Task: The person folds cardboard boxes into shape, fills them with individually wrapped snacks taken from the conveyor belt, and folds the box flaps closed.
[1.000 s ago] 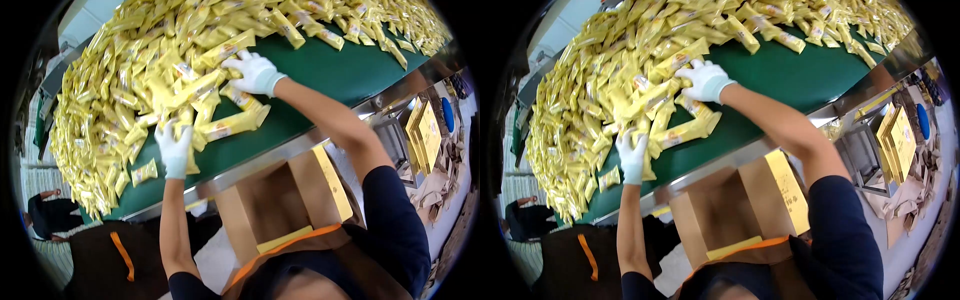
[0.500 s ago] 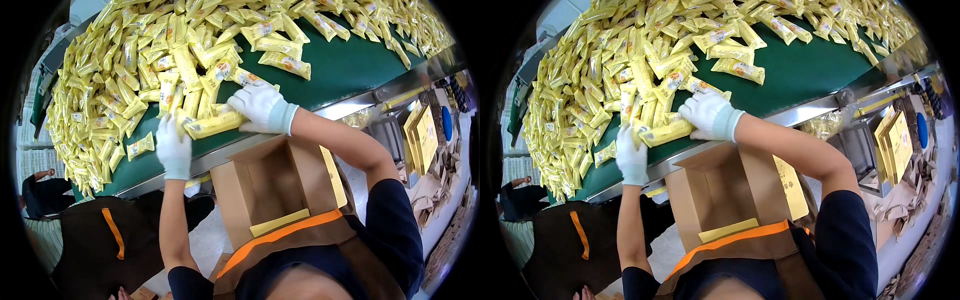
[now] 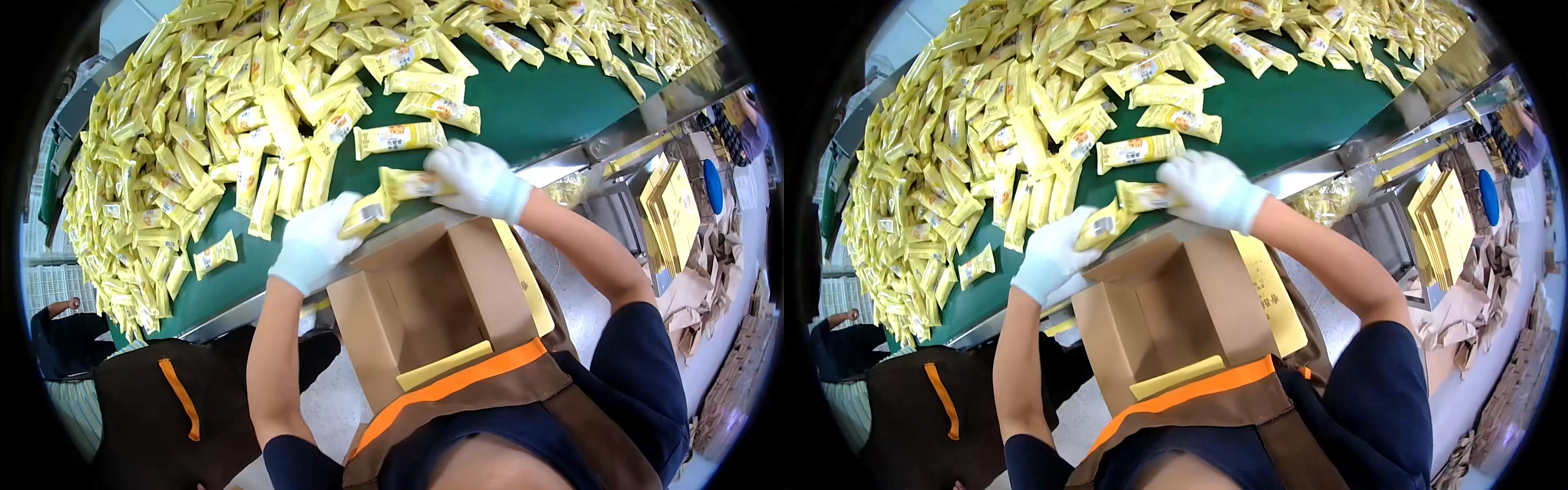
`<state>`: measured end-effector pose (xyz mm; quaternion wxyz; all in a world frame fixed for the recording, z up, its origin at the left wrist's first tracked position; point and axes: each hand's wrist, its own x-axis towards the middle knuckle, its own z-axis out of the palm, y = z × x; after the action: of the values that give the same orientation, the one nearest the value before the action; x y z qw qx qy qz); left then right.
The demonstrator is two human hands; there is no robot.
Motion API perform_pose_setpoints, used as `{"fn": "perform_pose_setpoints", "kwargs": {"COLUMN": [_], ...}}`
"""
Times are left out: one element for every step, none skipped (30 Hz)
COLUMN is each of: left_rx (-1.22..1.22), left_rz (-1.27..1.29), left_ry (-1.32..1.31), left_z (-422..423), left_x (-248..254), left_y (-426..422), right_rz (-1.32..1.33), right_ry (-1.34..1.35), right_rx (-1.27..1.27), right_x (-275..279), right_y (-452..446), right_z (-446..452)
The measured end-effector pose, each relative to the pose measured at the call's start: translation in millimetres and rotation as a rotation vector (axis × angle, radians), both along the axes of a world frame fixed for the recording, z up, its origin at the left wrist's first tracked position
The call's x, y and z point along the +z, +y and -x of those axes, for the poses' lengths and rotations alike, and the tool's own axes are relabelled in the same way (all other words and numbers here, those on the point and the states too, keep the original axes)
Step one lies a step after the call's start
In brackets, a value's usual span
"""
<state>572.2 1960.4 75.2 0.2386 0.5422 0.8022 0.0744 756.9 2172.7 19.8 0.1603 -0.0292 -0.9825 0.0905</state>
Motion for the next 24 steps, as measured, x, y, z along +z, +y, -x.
{"fn": "perform_pose_setpoints", "kwargs": {"left_rx": [0.038, 0.076, 0.027, 0.180, 0.257, 0.336, 0.317, 0.301, 0.286, 0.261, 0.236, 0.208, 0.177, 0.176, 0.167, 0.157, 0.130, 0.126, 0.124, 0.125, 0.140, 0.126, 0.118, 0.106], "left_rz": [-0.028, -0.048, -0.168, -0.038, -0.085, -0.139, -0.219, -0.296, -0.369, -0.318, -0.268, -0.213, -0.257, -0.228, -0.201, -0.178, -0.136, -0.153, -0.168, -0.176, -0.160, -0.214, -0.268, -0.319], "left_ry": [0.001, -0.003, 0.108, 0.031, 0.017, 0.009, 0.043, 0.076, 0.108, 0.150, 0.185, 0.212, 0.292, 0.312, 0.331, 0.348, 0.333, 0.363, 0.395, 0.427, 0.413, 0.432, 0.453, 0.476], "left_z": [6.4, 13.6, 24.3, 18.4, 22.5, 27.6, 26.3, 20.5, 14.8, 11.5, 8.5, 5.0, 3.5, 4.3, 5.7, 7.3, 11.4, 13.7, 15.4, 15.6, 14.6, 12.6, 7.3, 2.4], "left_x": [-6.1, -13.4, -19.9, 4.2, 3.6, 3.0, 2.9, 1.7, -1.0, -6.1, -14.4, -23.9, -34.0, -36.5, -36.9, -36.3, -34.9, -31.7, -27.0, -24.5, -26.1, -27.2, -28.4, -28.5], "left_y": [-12.1, -24.9, -37.4, -31.7, -31.5, -31.2, -30.9, -30.4, -31.1, -30.3, -27.3, -26.1, -24.7, -24.5, -23.6, -22.1, -21.8, -23.6, -27.7, -32.9, -39.2, -41.5, -42.9, -44.7], "right_rz": [0.173, 0.379, 0.360, 0.343, 0.383, 0.417, 0.328, 0.149, 0.113, 0.075, 0.078, -0.073, -0.101, -0.137, -0.372, -0.054, -0.079, -0.105, -0.126, -0.143, -0.272, -0.172, -0.105, -0.036], "right_ry": [-0.187, -0.308, -0.161, -0.015, -0.053, -0.083, -0.249, -0.266, -0.324, -0.383, -0.377, -0.520, -0.560, -0.590, -0.273, -0.467, -0.440, -0.414, -0.285, -0.157, 0.034, 0.015, -0.101, -0.217], "right_rx": [-0.111, -0.279, -0.269, -0.260, -0.287, -0.310, -0.380, -0.386, -0.407, -0.425, -0.361, -0.291, -0.220, -0.162, 0.108, -0.302, -0.287, -0.271, -0.220, -0.163, -0.157, -0.273, -0.384, -0.497], "right_x": [18.2, 41.5, 41.6, 41.0, 44.4, 51.4, 56.3, 42.4, 38.1, 34.8, 32.6, 40.2, 39.1, 41.7, 1.0, 24.9, 25.0, 23.5, 24.9, 24.6, 29.4, 34.4, 24.9, 22.4], "right_y": [4.6, 5.5, 14.7, 28.1, 39.9, 51.8, 59.5, 71.1, 80.5, 87.2, 93.5, 95.0, 87.1, 83.7, 101.2, 66.3, 55.4, 49.0, 48.0, 49.4, 52.2, 54.2, 64.4, 65.9], "right_z": [-11.1, -14.9, -16.7, -13.9, -3.2, 12.5, 28.8, 40.6, 50.1, 57.5, 59.0, 62.3, 61.1, 59.9, 50.9, 52.8, 43.3, 34.7, 21.6, 5.3, -11.9, -23.6, -36.6, -40.7]}}
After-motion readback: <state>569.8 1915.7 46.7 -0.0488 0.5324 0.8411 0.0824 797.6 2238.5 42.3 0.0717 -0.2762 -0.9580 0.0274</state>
